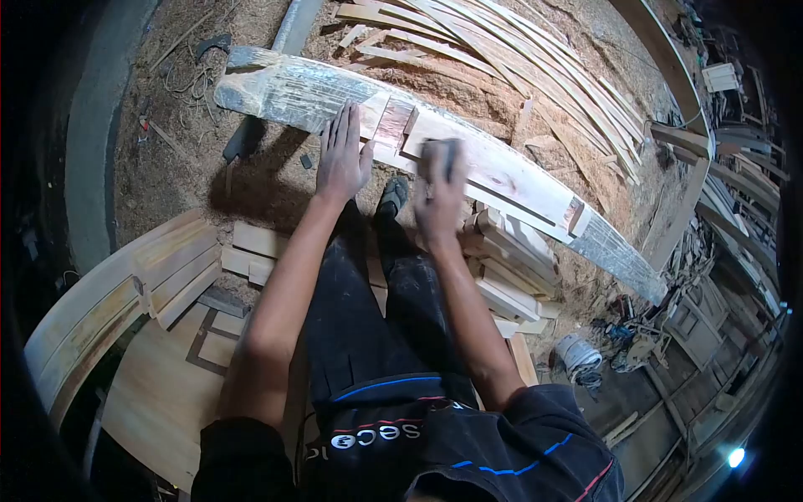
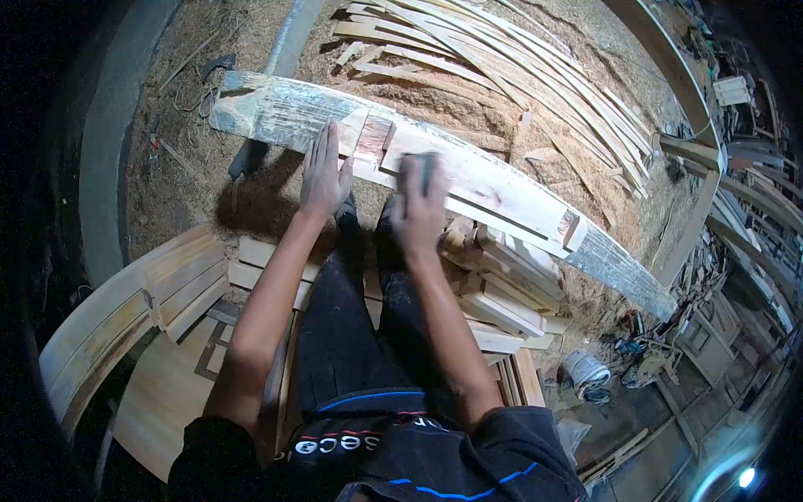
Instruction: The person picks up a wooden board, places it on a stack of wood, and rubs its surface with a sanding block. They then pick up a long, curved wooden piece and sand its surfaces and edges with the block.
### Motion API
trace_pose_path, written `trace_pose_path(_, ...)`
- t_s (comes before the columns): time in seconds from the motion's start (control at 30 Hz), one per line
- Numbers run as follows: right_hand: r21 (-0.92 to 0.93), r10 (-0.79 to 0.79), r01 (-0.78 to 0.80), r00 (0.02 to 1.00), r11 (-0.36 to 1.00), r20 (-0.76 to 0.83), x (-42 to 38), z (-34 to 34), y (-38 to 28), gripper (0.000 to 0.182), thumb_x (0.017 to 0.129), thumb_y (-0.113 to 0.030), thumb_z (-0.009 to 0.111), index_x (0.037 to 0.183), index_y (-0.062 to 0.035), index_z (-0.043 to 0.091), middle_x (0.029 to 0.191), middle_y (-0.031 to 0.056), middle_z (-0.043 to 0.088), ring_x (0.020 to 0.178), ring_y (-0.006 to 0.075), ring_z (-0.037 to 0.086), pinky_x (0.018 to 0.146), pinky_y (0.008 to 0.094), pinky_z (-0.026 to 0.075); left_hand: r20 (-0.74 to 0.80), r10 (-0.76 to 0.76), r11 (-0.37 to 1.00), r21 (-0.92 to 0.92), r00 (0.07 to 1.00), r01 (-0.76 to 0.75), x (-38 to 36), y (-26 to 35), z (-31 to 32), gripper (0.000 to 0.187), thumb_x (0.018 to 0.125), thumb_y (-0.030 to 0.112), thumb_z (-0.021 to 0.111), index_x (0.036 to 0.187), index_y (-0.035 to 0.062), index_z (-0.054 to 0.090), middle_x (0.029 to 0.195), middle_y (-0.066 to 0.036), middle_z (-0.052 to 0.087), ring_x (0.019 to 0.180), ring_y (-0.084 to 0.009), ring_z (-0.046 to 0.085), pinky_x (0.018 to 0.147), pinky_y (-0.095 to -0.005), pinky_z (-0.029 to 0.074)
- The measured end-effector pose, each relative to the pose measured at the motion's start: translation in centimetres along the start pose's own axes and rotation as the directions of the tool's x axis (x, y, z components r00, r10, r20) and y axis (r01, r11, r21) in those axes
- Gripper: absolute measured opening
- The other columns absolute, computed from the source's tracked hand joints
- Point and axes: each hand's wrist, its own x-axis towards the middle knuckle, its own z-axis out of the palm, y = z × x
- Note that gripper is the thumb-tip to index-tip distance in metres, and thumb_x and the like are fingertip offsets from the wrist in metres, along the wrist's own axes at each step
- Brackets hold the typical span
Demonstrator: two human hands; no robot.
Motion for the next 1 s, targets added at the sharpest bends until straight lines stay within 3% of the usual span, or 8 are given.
trace_pose_path(0.1, -0.118, 0.161, -0.195, 0.954, 0.974, -0.251, 0.8, -2.5, 3.4, 0.06, 0.098, -0.007, 0.059, 0.156, -0.0067, 0.043, 0.163, 0.0274, 0.029, 0.148, 0.0454, 0.035, 0.122, 0.048, 0.03, -0.016, 0.033, 0.999, 0.037, 0.999, -0.033, 0.1, -0.2, 0.1, 0.071, 0.099, 0.027, 0.055, 0.156, -0.0074, 0.03, 0.162, -0.027, 0.032, 0.15, -0.0398, 0.033, 0.124, -0.0528, 0.023)
trace_pose_path(0.2, -0.159, 0.264, -0.305, 0.935, 0.939, -0.236, 1.6, -1.5, 1.6, 0.063, 0.097, -0.005, 0.056, 0.158, -0.0081, 0.04, 0.164, 0.0273, 0.027, 0.151, 0.0436, 0.029, 0.124, 0.048, 0.026, -0.013, 0.109, 0.983, 0.148, 0.994, -0.106, 0.4, 0.6, -0.1, 0.072, 0.098, 0.028, 0.056, 0.156, -0.0072, 0.03, 0.165, -0.027, 0.026, 0.152, -0.0396, 0.03, 0.124, -0.0549, 0.02)
trace_pose_path(0.33, 0.009, 0.025, -0.025, 0.996, 1.0, -0.086, 2.1, 4.0, -3.3, 0.065, 0.093, -0.014, 0.061, 0.155, -0.0073, 0.043, 0.161, 0.0317, 0.031, 0.146, 0.0478, 0.037, 0.12, 0.0588, 0.029, 0.056, 0.143, 0.969, 0.193, 0.988, -0.152, 0.6, 1.4, 0.8, 0.073, 0.097, 0.03, 0.057, 0.156, -0.0066, 0.032, 0.167, -0.024, 0.024, 0.154, -0.0383, 0.026, 0.125, -0.056, 0.018)
trace_pose_path(0.43, 0.038, 0.042, -0.041, 0.999, 0.998, -0.029, 1.9, 3.0, -2.9, 0.062, 0.096, -0.017, 0.061, 0.155, -0.0105, 0.044, 0.161, 0.0273, 0.033, 0.147, 0.0458, 0.036, 0.121, 0.0607, 0.027, 0.051, 0.156, 0.967, 0.194, 0.986, -0.163, 0.9, 1.4, 1.4, 0.074, 0.097, 0.031, 0.056, 0.156, -0.0063, 0.032, 0.167, -0.023, 0.025, 0.154, -0.0383, 0.025, 0.125, -0.0557, 0.018)
trace_pose_path(0.63, -0.004, 0.296, -0.315, 0.895, 0.949, -0.332, 1.2, -0.8, 2.0, 0.058, 0.098, -0.011, 0.058, 0.155, -0.0059, 0.045, 0.161, 0.0288, 0.033, 0.151, 0.0443, 0.03, 0.123, 0.0575, 0.022, 0.018, 0.137, 0.977, 0.166, 0.99, -0.138, 0.7, 1.7, 1.6, 0.073, 0.098, 0.032, 0.054, 0.156, -0.0066, 0.031, 0.166, -0.023, 0.027, 0.154, -0.0386, 0.025, 0.125, -0.0561, 0.017)
trace_pose_path(0.77, 0.016, 0.236, -0.237, 0.957, 0.971, -0.167, 1.5, 2.7, -1.8, 0.063, 0.097, -0.015, 0.061, 0.158, -0.0163, 0.043, 0.163, 0.0268, 0.031, 0.151, 0.0438, 0.03, 0.121, 0.0623, 0.024, -0.016, 0.113, 0.978, 0.178, 0.993, -0.108, 0.6, 2.1, 2.2, 0.072, 0.098, 0.03, 0.053, 0.156, -0.0072, 0.031, 0.166, -0.024, 0.026, 0.155, -0.039, 0.024, 0.125, -0.0572, 0.016)
trace_pose_path(0.9, 0.017, 0.058, -0.057, 0.996, 0.998, -0.063, 1.2, 2.6, -1.9, 0.063, 0.096, -0.017, 0.064, 0.155, -0.0122, 0.043, 0.161, 0.0272, 0.033, 0.146, 0.0456, 0.038, 0.116, 0.0666, 0.029, 0.008, 0.122, 0.969, 0.216, 0.992, -0.121, 0.9, 1.9, 1.6, 0.073, 0.098, 0.029, 0.053, 0.156, -0.0078, 0.03, 0.166, -0.025, 0.025, 0.155, -0.0395, 0.021, 0.125, -0.0578, 0.015)
trace_pose_path(1.0, -0.047, 0.19, -0.204, 0.959, 0.978, -0.209, 1.2, 0.0, 1.3, 0.059, 0.096, -0.016, 0.063, 0.152, -0.0094, 0.047, 0.16, 0.0283, 0.034, 0.147, 0.0447, 0.037, 0.118, 0.0641, 0.028, 0.059, 0.154, 0.97, 0.182, 0.986, -0.162, 1.0, 2.1, 0.9, 0.071, 0.098, 0.027, 0.053, 0.156, -0.0087, 0.03, 0.166, -0.026, 0.025, 0.155, -0.0409, 0.022, 0.125, -0.0584, 0.014)
